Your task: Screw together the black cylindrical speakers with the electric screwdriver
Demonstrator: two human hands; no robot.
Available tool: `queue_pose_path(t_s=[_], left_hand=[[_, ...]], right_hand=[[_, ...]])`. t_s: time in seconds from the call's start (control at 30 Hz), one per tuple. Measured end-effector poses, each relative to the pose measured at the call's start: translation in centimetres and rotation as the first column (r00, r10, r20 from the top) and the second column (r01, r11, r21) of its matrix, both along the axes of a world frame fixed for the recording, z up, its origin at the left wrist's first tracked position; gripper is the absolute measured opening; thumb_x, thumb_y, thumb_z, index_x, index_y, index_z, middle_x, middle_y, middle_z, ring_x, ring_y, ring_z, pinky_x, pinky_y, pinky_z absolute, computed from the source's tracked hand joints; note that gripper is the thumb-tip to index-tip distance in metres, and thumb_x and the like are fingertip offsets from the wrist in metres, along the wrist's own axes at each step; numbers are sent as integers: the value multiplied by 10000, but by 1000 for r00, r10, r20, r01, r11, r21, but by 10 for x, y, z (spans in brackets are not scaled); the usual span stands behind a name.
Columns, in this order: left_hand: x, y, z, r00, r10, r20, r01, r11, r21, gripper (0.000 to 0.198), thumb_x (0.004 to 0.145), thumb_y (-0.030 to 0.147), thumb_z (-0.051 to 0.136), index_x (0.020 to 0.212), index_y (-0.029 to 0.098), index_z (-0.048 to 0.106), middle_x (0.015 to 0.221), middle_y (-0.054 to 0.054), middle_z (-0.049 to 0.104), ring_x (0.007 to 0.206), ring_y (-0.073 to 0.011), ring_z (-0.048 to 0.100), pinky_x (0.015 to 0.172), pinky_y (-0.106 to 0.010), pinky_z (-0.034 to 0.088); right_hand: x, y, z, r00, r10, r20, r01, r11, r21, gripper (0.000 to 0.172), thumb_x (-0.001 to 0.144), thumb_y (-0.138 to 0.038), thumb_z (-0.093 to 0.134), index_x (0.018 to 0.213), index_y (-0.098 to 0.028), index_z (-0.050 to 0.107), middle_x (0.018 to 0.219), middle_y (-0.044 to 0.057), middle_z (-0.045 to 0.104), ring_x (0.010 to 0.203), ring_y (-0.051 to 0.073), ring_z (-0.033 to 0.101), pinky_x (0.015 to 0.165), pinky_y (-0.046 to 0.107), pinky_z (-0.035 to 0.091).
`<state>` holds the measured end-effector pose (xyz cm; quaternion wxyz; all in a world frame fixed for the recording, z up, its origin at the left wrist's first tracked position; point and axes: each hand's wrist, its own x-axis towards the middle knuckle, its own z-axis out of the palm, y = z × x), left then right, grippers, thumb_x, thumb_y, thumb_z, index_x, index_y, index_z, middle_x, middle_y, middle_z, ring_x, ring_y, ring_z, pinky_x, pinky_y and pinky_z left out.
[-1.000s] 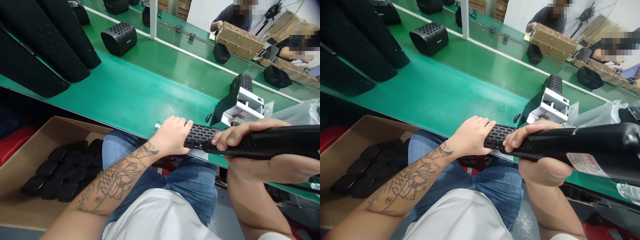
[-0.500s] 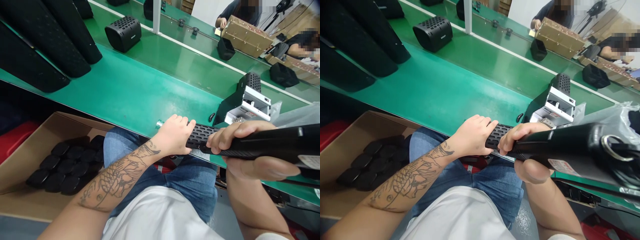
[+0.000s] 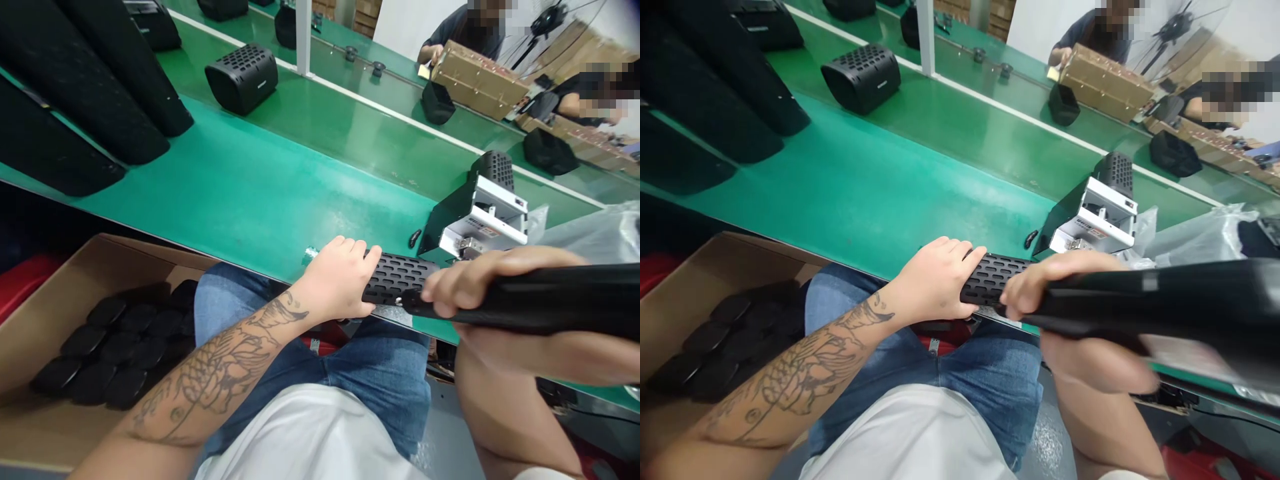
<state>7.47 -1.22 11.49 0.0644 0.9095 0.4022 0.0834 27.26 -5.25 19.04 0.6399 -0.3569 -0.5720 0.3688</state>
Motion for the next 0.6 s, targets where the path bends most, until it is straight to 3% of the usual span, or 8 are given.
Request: queue_pose_path(t_s=[0.07,0.13,0.17,0.23,0.33,0.47,0.6], left_hand=[[1,-1,-2,1000,-4,-3,4,1000,17,927,837,592,811,1537,45,548,1253,-211,718,1116,-385,695,1043,-496,471],[2,-1,-3,1000,-2,-8,3,1000,20,922,846,593,800,1540,40,548,1240,-215,722,1105,-388,699,1033,-502,483],[3,-2,-3,1000,1,-8,-1,1000,16,922,845,593,799,1539,39,551,1234,-215,723,1102,-389,701,1030,-504,489],[5,-2,-4,1000,6,-4,-6,1000,8,923,842,594,799,1537,35,558,1230,-217,726,1107,-394,705,1032,-513,500],[6,-3,-4,1000,2,7,-2,1000,4,948,848,597,795,1559,23,546,1249,-224,726,1128,-406,706,1049,-535,512],[-4,-3,-3,993,-24,117,26,1000,-16,968,890,621,768,1633,73,479,1388,-228,705,1201,-399,708,1095,-539,526],[-31,1,-18,923,-20,385,29,999,-16,931,948,592,702,1701,169,355,1665,-220,543,1538,-392,550,1293,-542,431]], right_hand=[[23,18,6,983,-178,-45,181,980,79,490,917,-750,734,950,-265,793,643,20,675,529,274,656,542,497,609],[52,46,5,862,-473,-184,507,807,302,510,1000,-714,546,886,-244,707,534,-15,540,424,228,539,406,386,491],[67,60,2,764,-615,-196,637,669,382,461,1008,-643,550,846,-226,658,522,-31,490,410,198,507,379,340,446],[94,84,-6,710,-683,-171,678,596,430,386,981,-584,649,880,-211,630,546,-49,492,429,182,531,407,326,464],[118,100,-22,715,-692,-99,664,626,409,397,995,-589,660,890,-209,617,528,-45,499,415,188,548,415,323,461],[117,98,-36,728,-682,-72,657,663,359,479,1004,-680,560,819,-241,605,493,-16,491,377,212,524,386,346,424],[103,83,-26,737,-672,-78,661,690,295,434,963,-650,586,826,-244,654,500,-9,485,388,213,507,384,358,428]])
